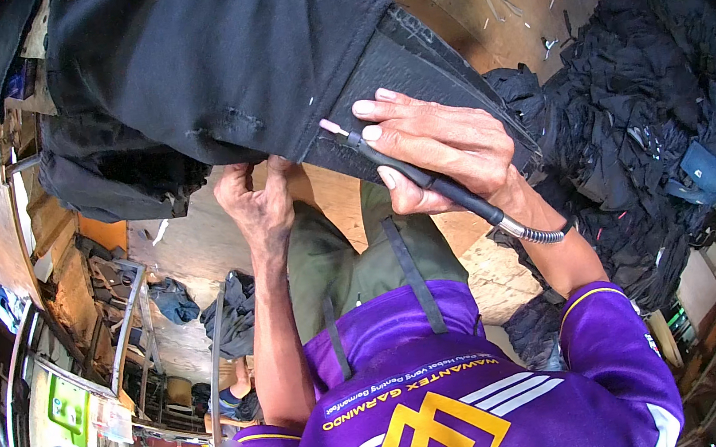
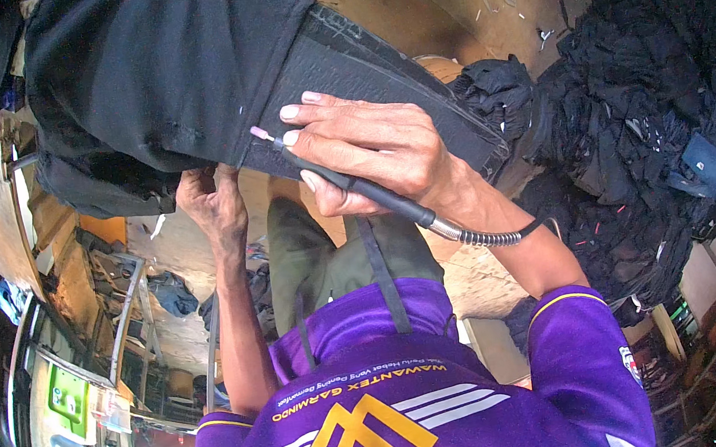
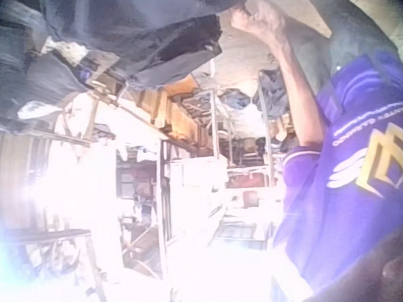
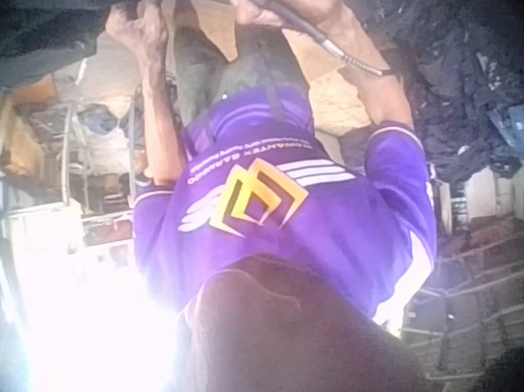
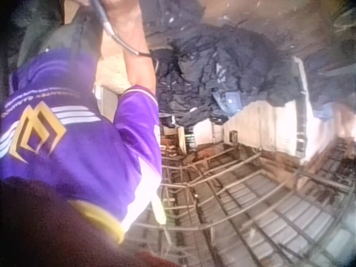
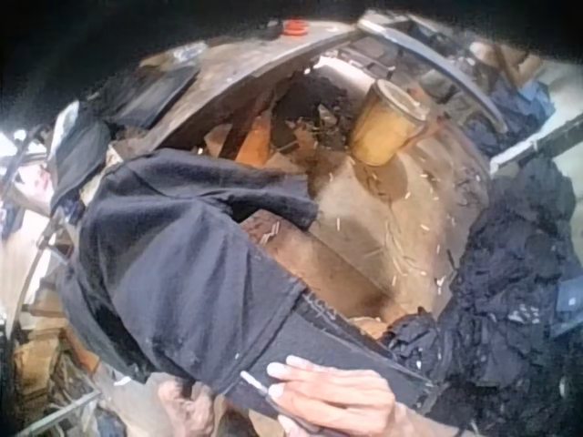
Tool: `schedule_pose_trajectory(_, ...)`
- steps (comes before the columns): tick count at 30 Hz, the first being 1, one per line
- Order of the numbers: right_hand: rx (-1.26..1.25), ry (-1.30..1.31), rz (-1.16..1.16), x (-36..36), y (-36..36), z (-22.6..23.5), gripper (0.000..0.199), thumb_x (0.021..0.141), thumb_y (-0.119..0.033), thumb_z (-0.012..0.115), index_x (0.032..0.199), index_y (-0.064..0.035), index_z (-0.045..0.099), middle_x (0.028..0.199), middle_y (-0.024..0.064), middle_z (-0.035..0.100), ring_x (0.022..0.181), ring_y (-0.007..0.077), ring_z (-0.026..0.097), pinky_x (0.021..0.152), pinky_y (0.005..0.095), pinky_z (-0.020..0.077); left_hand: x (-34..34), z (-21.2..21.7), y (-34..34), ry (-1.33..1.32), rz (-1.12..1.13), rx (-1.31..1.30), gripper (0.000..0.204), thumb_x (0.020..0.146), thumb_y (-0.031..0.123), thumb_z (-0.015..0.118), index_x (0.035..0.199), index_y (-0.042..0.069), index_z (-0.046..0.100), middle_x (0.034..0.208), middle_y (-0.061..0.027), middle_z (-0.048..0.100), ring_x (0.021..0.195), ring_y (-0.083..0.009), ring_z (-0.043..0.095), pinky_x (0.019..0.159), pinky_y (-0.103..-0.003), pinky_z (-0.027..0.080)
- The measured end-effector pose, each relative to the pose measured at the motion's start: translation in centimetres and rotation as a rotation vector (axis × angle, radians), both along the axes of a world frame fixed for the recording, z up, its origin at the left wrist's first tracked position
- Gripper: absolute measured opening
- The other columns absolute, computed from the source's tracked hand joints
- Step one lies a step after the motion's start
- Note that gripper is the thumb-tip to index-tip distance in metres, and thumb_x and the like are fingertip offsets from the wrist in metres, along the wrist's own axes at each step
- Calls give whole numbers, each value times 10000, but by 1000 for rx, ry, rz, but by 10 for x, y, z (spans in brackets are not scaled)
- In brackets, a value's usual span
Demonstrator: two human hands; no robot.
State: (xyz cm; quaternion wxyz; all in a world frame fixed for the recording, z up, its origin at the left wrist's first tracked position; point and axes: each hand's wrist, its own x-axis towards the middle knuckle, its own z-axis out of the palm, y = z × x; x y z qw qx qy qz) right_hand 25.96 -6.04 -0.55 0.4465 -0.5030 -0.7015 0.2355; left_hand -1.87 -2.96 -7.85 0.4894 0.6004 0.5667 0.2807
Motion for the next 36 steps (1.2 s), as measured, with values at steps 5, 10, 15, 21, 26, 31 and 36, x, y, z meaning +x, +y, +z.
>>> schedule_pose_trajectory(5,7,0,-106,-3,0,-1,317,775,3,809,1090,41,813,986,191,810,1049,350,836,997,509,690,0,-3,0,-12,-11,9,255,1017,134,848,1162,-55,755,1139,-123,803,1075,-187,729,1020,-359,554)
schedule_pose_trajectory(10,6,-20,-159,-3,2,-1,311,754,5,815,1063,46,817,1010,192,822,1045,351,839,1005,495,689,1,-7,-1,-62,13,-25,276,1012,102,851,1216,-53,748,1192,-134,803,1133,-198,737,1066,-368,550)
schedule_pose_trajectory(15,-7,-39,-227,-1,1,1,289,768,-9,835,1051,49,820,1039,197,831,1049,350,839,1010,489,687,4,-5,2,-71,8,-11,285,1009,110,860,1216,-51,751,1186,-128,804,1123,-188,736,1056,-360,553)
schedule_pose_trajectory(21,-1,-58,-279,1,2,-3,304,780,-11,827,1078,52,820,1043,206,834,1065,360,838,1010,494,679,9,-3,4,-46,64,37,162,932,56,840,1044,-50,793,972,-149,840,935,-221,792,899,-377,592)
schedule_pose_trajectory(26,1,-62,-301,2,3,-3,310,826,5,748,1114,107,798,1090,290,824,1098,392,828,1052,513,641,9,-3,4,-48,50,30,176,935,71,844,1056,-46,793,983,-150,840,939,-217,790,906,-377,590)
schedule_pose_trajectory(31,-17,-81,-378,0,4,-1,307,831,19,764,1125,100,798,1113,281,828,1130,386,821,1071,487,631,9,2,6,-29,19,41,213,957,102,854,1095,-41,780,1026,-142,834,970,-208,773,934,-370,578)
schedule_pose_trajectory(36,-33,-44,-420,-2,1,0,299,877,5,779,1163,94,789,1155,276,824,1152,374,814,1093,481,618,11,6,7,-16,16,37,243,985,154,864,1053,-56,762,1027,-123,813,960,-180,736,899,-351,567)
